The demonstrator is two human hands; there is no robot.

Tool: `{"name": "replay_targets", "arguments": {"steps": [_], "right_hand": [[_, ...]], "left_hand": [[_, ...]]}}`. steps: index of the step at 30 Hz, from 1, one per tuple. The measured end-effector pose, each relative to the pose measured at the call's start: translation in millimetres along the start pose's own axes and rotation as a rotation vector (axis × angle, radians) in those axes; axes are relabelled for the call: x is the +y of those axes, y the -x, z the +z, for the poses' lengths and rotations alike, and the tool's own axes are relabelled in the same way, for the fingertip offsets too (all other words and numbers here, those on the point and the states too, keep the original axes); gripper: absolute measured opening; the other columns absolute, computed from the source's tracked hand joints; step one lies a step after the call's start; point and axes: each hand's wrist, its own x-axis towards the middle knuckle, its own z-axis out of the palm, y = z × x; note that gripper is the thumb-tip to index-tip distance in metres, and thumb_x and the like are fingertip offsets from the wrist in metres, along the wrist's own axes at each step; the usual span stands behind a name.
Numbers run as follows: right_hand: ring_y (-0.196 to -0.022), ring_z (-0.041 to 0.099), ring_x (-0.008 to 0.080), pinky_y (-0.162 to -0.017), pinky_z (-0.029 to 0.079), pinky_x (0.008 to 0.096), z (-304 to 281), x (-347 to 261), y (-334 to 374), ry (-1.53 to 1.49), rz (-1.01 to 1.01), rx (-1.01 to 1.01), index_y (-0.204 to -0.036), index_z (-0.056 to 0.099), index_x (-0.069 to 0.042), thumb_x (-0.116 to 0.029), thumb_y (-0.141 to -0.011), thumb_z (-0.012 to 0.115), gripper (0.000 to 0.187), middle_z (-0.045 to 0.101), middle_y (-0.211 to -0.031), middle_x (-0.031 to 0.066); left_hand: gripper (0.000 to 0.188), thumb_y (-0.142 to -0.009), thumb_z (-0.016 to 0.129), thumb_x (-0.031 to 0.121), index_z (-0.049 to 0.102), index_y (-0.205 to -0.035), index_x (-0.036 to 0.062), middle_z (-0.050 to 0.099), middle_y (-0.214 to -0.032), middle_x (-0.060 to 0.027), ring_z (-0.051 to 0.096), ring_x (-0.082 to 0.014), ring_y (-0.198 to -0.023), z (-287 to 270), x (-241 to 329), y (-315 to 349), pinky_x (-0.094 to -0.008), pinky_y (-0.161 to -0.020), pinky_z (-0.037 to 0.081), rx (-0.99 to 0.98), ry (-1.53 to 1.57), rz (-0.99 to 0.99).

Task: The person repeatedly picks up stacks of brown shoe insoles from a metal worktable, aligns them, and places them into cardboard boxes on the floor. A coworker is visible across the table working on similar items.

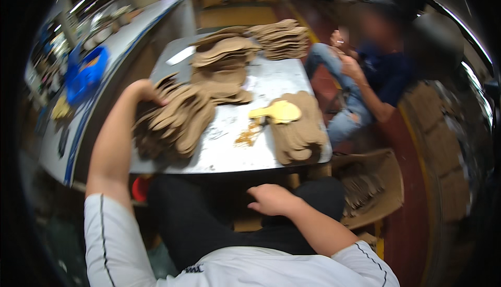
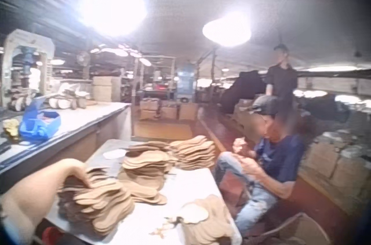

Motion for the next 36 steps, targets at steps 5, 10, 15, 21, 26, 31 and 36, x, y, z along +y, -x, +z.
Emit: {"name": "replay_targets", "arguments": {"steps": [5, 10, 15, 21, 26, 31, 36], "right_hand": [[-0.114, 0.079, 0.0465, -0.099, 0.063, 0.0565, 4.7, -2.8, 1.9, -0.043, -0.018, -0.014, -0.130, 0.075, 0.002, -0.034, -0.104, 0.081, 0.044, 0.082, -0.116, 0.0253], [-0.116, 0.079, 0.0460, -0.100, 0.063, 0.0557, 1.5, 4.6, 4.8, -0.028, 0.036, 0.000, -0.129, 0.076, 0.003, -0.033, -0.104, 0.082, 0.044, 0.082, -0.118, 0.0256], [-0.116, 0.079, 0.0465, -0.101, 0.063, 0.0558, 1.0, 2.6, 4.2, -0.029, 0.032, 0.007, -0.128, 0.076, 0.002, -0.034, -0.103, 0.084, 0.044, 0.082, -0.117, 0.0255], [-0.112, 0.078, 0.0481, -0.097, 0.063, 0.0576, 4.4, 2.9, 1.1, -0.013, -0.001, -0.002, -0.130, 0.074, 0.001, -0.036, -0.105, 0.080, 0.045, 0.082, -0.113, 0.0268], [-0.127, 0.074, 0.0456, -0.108, 0.060, 0.0541, 0.7, 1.0, 3.2, -0.031, 0.014, -0.010, -0.146, 0.072, -0.001, -0.036, -0.106, 0.079, 0.053, 0.079, -0.132, 0.0269], [-0.111, 0.081, 0.0376, -0.101, 0.064, 0.0452, -9.3, -15.4, 2.1, -0.334, -0.151, 0.240, -0.144, 0.073, 0.000, -0.024, -0.107, 0.080, 0.045, 0.083, -0.123, 0.0212], [-0.127, 0.071, 0.0195, -0.112, 0.055, 0.0359, -18.8, -38.8, -10.1, -0.886, -0.316, 0.762, -0.174, 0.043, -0.002, -0.026, -0.117, 0.072, 0.068, 0.072, -0.145, 0.0151]], "left_hand": [[0.060, -0.067, 0.110, 0.023, 0.088, -0.113, -0.0084, 0.087, -0.113, -0.0224, 0.084, -0.0350, -0.096, -14.8, 7.4, 20.5, -0.0485, -0.091, 0.067, 0.021, 0.226, -0.042], [0.055, -0.076, 0.104, 0.012, 0.084, -0.123, -0.0072, 0.086, -0.117, -0.0212, 0.084, -0.0329, -0.100, -26.5, 15.9, 44.0, -0.0474, -0.095, 0.065, -0.030, 0.312, -0.048], [0.056, -0.074, 0.104, 0.017, 0.084, -0.123, -0.0040, 0.086, -0.118, -0.0188, 0.082, -0.0302, -0.105, -20.5, 6.8, 66.8, -0.0435, -0.100, 0.061, 0.105, 0.375, 0.108], [0.060, -0.074, 0.098, 0.010, 0.078, -0.129, -0.0052, 0.085, -0.114, -0.0177, 0.080, -0.0271, -0.105, 2.0, 8.1, 81.6, -0.0402, -0.098, 0.061, 0.303, 0.475, 0.214], [0.057, -0.095, 0.092, 0.024, 0.069, -0.139, -0.0029, 0.080, -0.120, -0.0122, 0.076, -0.0196, -0.107, 8.9, 25.7, 134.9, -0.0372, -0.097, 0.062, 0.276, 0.951, 0.390], [0.064, -0.096, 0.095, 0.025, 0.065, -0.146, -0.0025, 0.078, -0.122, -0.0102, 0.076, -0.0183, -0.108, 78.7, 86.1, 207.8, -0.0388, -0.098, 0.064, -0.026, 1.566, 0.549], [0.060, -0.094, 0.097, 0.018, 0.065, -0.141, -0.0016, 0.073, -0.128, -0.0086, 0.073, -0.0180, -0.114, 166.9, 158.5, 239.0, -0.0364, -0.101, 0.061, 0.027, 1.609, 0.537]]}}
